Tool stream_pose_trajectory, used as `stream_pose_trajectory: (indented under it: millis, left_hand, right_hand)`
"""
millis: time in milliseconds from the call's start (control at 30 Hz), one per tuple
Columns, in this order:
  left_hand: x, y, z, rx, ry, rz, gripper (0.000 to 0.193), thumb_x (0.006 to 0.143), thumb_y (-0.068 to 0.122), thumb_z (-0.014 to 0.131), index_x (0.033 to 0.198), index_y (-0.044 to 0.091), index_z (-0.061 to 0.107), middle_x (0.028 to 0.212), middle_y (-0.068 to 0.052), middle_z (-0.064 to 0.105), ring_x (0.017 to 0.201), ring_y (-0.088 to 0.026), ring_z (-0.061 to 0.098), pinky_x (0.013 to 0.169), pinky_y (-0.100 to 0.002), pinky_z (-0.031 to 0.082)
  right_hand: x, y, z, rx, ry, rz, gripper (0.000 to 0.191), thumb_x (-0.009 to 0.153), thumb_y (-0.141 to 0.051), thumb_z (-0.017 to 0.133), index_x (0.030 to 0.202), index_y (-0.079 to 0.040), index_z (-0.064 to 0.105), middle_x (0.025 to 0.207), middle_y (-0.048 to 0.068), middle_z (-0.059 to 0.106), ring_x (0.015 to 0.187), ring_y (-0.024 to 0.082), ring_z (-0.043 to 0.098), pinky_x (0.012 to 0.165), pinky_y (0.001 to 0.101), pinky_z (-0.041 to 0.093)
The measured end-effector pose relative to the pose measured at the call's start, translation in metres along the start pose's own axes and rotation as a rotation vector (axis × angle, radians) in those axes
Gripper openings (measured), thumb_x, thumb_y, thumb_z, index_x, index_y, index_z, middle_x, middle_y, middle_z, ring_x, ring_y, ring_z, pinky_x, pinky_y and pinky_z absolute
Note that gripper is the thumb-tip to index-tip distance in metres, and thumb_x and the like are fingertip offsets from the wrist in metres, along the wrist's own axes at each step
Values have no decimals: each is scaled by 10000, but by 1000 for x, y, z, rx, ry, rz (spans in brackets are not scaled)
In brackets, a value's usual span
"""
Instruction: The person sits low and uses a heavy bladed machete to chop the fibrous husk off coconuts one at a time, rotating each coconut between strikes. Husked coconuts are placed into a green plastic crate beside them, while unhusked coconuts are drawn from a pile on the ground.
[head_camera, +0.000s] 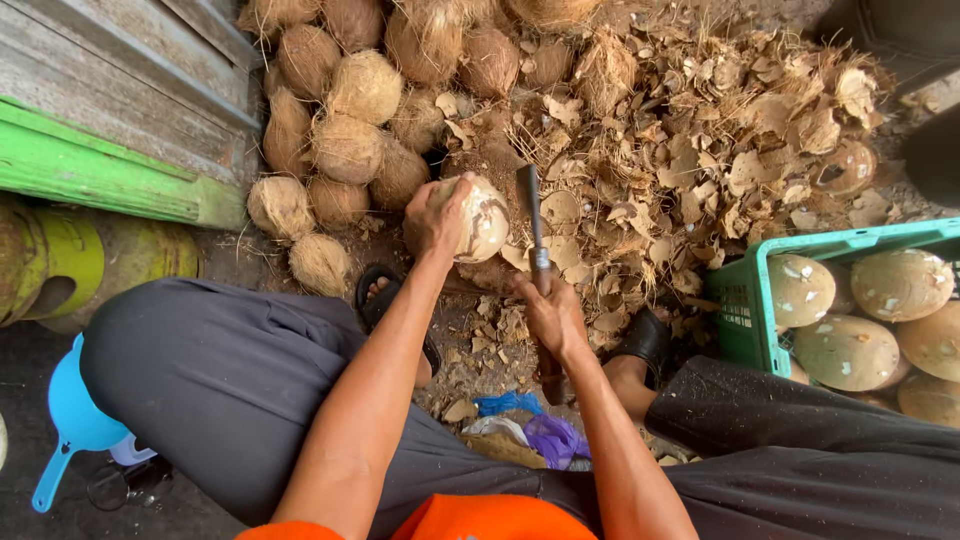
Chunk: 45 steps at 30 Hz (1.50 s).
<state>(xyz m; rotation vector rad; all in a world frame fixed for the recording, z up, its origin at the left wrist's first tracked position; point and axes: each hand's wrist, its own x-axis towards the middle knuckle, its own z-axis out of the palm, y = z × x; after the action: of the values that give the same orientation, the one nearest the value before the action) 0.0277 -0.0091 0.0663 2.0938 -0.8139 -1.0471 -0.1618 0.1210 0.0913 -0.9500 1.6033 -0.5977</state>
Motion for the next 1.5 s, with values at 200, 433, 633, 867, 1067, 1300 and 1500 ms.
stream_pose_trajectory:
  millis: [200,433,633,867,1067,1300,1500]
  left_hand:
    - [11,19,9,210,-68,18,538,916,713,546,774,198,616,696,51,502,580,-131,418,520,-318,316]
    - [17,32,16,315,-83,75,533,932,635,582,645,191,512,581,79,384,509,-120,319,487,-334,259]
    - [9,40,12,319,-98,36,504,942,605,573,670,184,527,604,61,398,535,-131,355,502,-335,269]
    - [2,47,5,347,-52,-24,424,892,597,593,703,217,603,623,44,489,561,-147,447,521,-365,324]
    - [20,19,19,141,-61,97,462,963,553,571,700,174,594,623,45,499,522,-144,383,483,-362,300]
    - [19,24,21,276,-46,94,512,966,581,535,662,170,559,573,42,454,496,-129,394,461,-353,307]
    - [3,39,9,307,-82,83,514,955,572,534,633,171,535,564,31,447,501,-149,422,472,-383,325]
  right_hand:
    - [-4,-17,-1,125,89,-229,452,1002,-347,655,670,-99,478,534,-13,512,407,115,451,367,324,410]
    - [-9,-33,0,152,7,-196,425,985,-319,704,674,-122,492,551,-9,508,406,104,432,358,319,388]
    - [-3,-37,3,155,92,-292,305,942,-313,669,735,-135,533,550,-7,518,383,107,429,328,322,391]
    - [-3,-30,8,47,67,-243,401,980,-367,648,714,-86,546,553,29,531,385,127,445,341,324,421]
    - [2,-31,8,-163,47,-2,324,975,-377,605,795,-107,602,592,-15,562,428,123,426,394,354,399]
    - [5,-26,4,-76,88,-174,424,971,-433,652,709,-112,559,566,-3,538,454,112,471,443,320,436]
    - [7,-13,9,-6,62,-274,478,980,-443,638,639,-133,511,529,-19,494,412,132,413,400,326,392]
